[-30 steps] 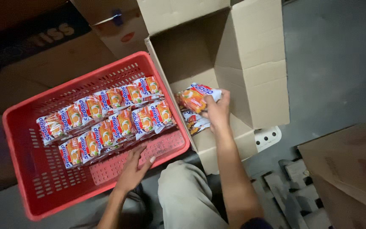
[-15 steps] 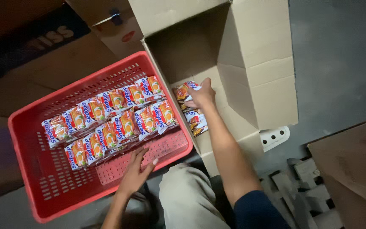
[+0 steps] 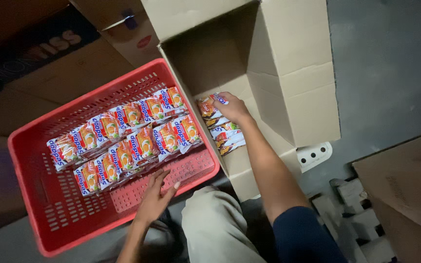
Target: The person transfers packets of instant noodles from a red plastic basket into a cardboard box. They pick up the packets one by one and place them neatly in rows inside the box.
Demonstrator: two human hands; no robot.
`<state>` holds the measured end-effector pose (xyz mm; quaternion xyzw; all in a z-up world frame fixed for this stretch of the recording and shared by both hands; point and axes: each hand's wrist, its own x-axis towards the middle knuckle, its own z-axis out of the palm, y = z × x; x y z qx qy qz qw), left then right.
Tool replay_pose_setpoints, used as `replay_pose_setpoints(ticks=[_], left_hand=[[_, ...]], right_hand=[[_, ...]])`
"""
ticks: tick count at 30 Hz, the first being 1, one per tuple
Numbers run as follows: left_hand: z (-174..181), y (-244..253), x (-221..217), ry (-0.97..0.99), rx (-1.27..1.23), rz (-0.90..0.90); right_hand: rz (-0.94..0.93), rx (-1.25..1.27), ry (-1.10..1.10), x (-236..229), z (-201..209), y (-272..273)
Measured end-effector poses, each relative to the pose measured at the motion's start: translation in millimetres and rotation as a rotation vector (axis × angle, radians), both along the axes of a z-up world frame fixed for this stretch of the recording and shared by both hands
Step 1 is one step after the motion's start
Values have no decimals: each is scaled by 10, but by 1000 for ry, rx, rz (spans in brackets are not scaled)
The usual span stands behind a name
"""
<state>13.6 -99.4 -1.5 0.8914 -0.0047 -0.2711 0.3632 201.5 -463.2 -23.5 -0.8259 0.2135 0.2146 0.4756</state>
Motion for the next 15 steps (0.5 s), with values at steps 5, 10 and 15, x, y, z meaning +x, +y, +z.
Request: replay_pose_setpoints(ticks=[5, 10, 15], left_hand=[[86, -34, 5, 29, 3, 18], [74, -24, -27, -5, -2, 9], [23, -33, -8, -65, 19, -9]], right_hand=[[-10, -11, 1, -60, 26, 5], [-91, 0, -105, -75, -116, 50], [-174, 212, -166, -102, -95, -156]])
